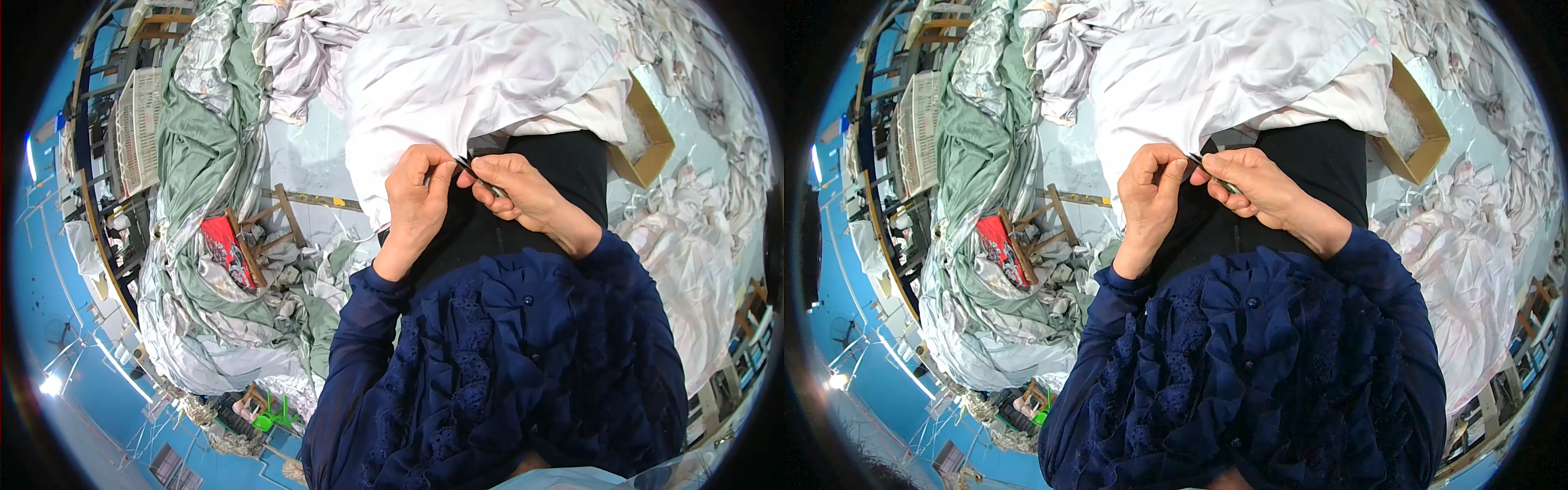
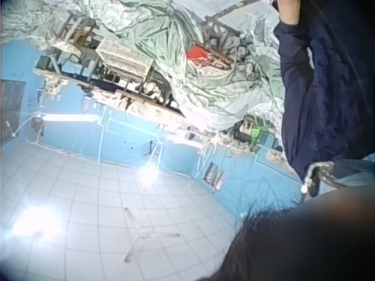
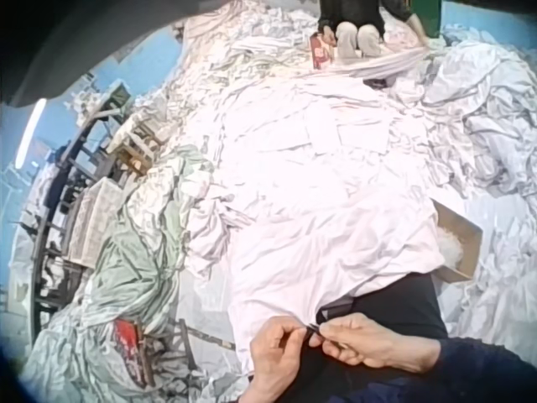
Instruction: Picking up pillowcases from a large pile, inspecting the seams, and trimming loose threads using snips.
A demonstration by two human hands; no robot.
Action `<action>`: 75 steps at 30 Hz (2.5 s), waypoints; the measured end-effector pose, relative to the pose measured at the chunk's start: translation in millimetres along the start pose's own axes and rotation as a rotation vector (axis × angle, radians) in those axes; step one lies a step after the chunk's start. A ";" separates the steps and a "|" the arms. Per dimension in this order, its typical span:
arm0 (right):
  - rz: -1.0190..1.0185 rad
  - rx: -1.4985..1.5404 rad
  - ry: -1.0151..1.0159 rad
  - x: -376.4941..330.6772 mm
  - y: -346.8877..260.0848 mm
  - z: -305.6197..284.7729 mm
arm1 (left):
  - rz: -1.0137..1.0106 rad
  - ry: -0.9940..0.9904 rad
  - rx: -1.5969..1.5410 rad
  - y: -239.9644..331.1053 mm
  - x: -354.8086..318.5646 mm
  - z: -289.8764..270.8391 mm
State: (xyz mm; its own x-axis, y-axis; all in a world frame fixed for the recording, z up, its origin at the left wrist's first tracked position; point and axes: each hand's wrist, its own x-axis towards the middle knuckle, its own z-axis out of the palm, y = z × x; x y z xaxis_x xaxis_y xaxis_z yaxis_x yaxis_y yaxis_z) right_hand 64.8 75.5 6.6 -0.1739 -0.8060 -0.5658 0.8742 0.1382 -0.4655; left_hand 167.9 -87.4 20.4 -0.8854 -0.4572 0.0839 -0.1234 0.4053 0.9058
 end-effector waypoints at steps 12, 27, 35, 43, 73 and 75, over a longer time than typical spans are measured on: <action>0.010 0.109 0.012 3.0 0.7 -3.3 | 0.029 -0.029 0.047 -2.2 -1.2 0.3; -0.252 -0.061 0.091 -10.9 1.9 -8.9 | -0.131 0.180 -0.405 28.5 4.2 -38.3; -0.606 -0.611 0.166 -15.0 -16.0 26.4 | -0.512 0.092 -0.964 41.7 -8.3 -52.1; -0.997 -1.136 0.285 4.7 -15.4 54.2 | -0.600 -0.014 -1.248 28.6 -19.3 -30.2; -1.072 -1.380 1.124 -104.1 -82.0 -127.8 | -0.411 0.233 -0.011 -45.3 -78.3 -88.1; -1.061 -1.401 0.752 -72.7 -75.2 -86.4 | -0.427 0.227 0.008 -62.0 -93.4 -91.8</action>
State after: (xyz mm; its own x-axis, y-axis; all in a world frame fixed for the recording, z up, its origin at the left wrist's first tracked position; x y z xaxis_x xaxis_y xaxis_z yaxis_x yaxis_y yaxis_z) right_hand -27.4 173.5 23.9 -0.7823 -0.5327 0.3228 -0.5806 0.4359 -0.6877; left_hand 299.5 -142.6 -5.5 -0.6350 -0.7447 -0.2054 -0.4584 0.1492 0.8761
